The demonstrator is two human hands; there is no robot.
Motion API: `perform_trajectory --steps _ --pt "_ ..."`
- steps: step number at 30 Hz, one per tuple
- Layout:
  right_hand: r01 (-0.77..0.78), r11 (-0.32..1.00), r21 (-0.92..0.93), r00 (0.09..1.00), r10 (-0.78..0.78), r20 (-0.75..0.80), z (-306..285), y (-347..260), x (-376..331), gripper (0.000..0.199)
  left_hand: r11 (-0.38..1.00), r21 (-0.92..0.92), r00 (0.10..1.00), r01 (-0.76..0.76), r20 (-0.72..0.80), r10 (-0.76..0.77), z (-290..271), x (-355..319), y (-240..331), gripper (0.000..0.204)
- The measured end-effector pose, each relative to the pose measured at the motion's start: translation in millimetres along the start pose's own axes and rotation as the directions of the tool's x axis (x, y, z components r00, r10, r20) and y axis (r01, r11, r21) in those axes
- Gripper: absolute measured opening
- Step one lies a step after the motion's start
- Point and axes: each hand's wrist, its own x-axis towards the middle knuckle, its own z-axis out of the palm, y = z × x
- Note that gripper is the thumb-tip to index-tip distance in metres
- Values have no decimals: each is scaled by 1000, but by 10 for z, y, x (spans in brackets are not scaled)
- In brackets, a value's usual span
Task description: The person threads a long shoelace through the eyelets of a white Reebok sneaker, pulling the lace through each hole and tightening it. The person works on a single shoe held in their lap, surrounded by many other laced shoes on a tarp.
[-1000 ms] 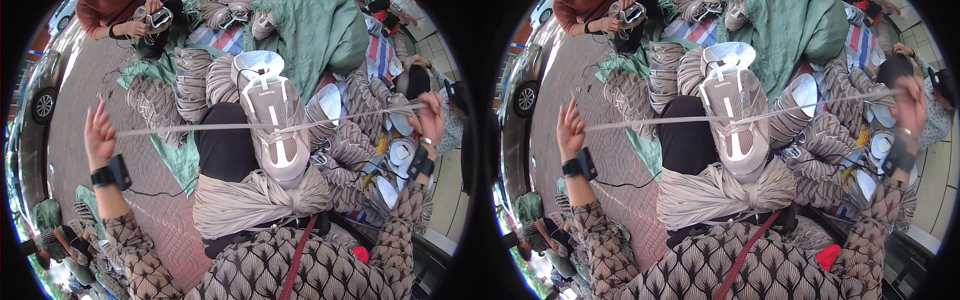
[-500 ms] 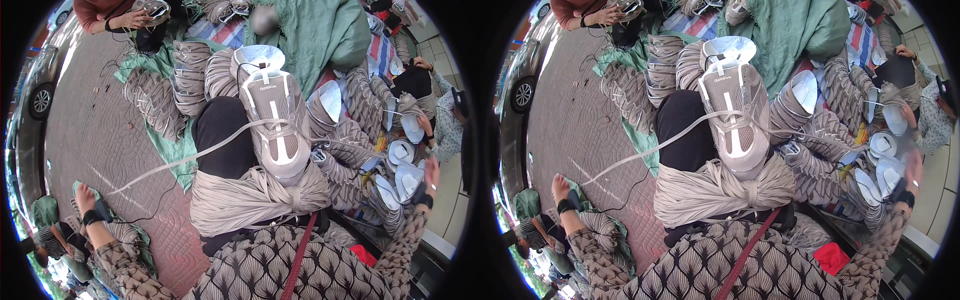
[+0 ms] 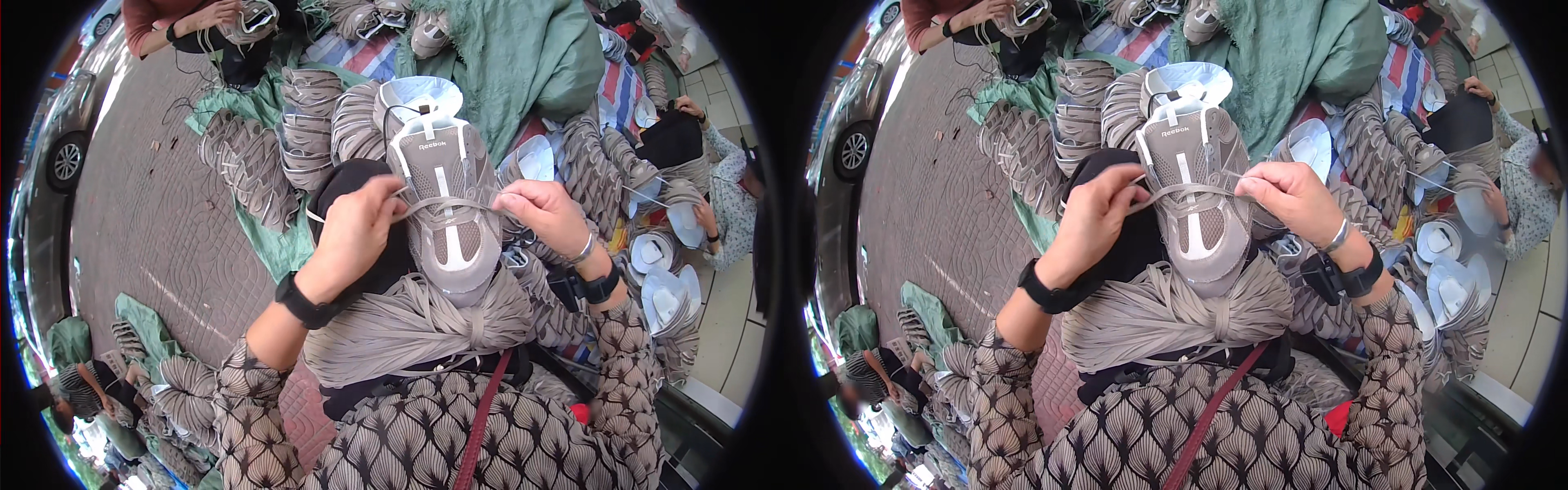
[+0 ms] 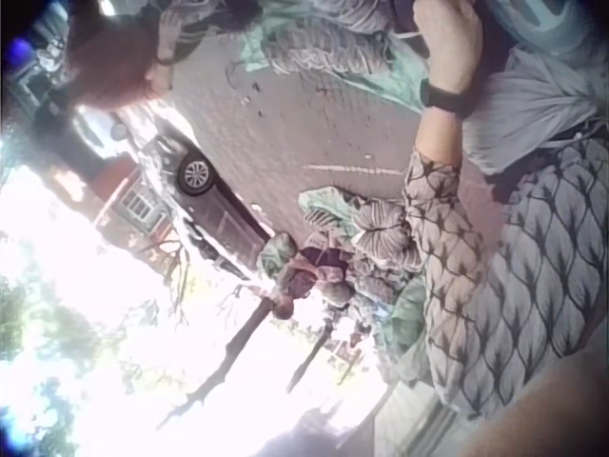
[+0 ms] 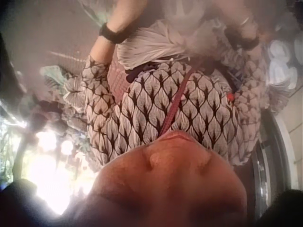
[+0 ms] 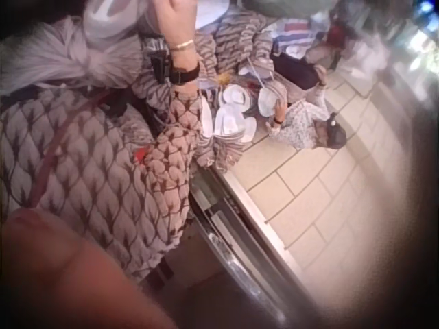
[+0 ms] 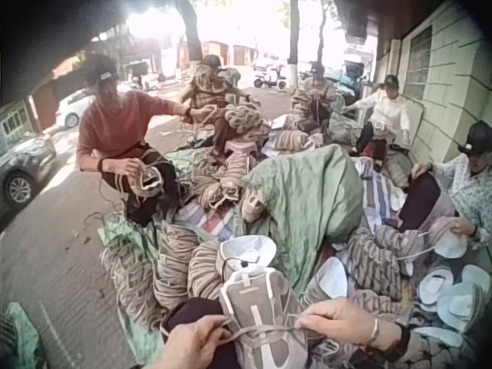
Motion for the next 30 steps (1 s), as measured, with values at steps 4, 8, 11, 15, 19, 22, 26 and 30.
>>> perform_trajectory --steps 4,8,11,15,19,22,26,30 --pt "-85 996 -20 991 87 104 23 91 73 23 942 324 985 89 113 -132 98 -19 72 15" --pt "-123 989 -77 984 131 120 54 57 184 28 919 381 981 104 116 -158 114 20 130 16" --pt "-118 987 -110 989 127 80 64 82 247 28 912 400 988 93 74 -133 160 -13 101 15" --pt "17 923 -385 999 -28 -21 162 5 259 23 903 418 987 98 73 -141 159 -46 101 16" --pt "258 534 -805 903 -429 5 347 -37 210 22 895 430 982 120 78 -170 174 -28 192 18" --pt "240 586 -774 915 -404 -22 374 26 227 21 896 430 984 114 75 -161 200 -36 174 17" --pt "181 692 -698 955 -293 -43 363 19 225 19 891 442 985 105 79 -155 220 -42 161 16" --pt "203 683 -701 944 -326 -44 362 19 225 19 904 412 989 112 42 -142 256 -41 173 15"
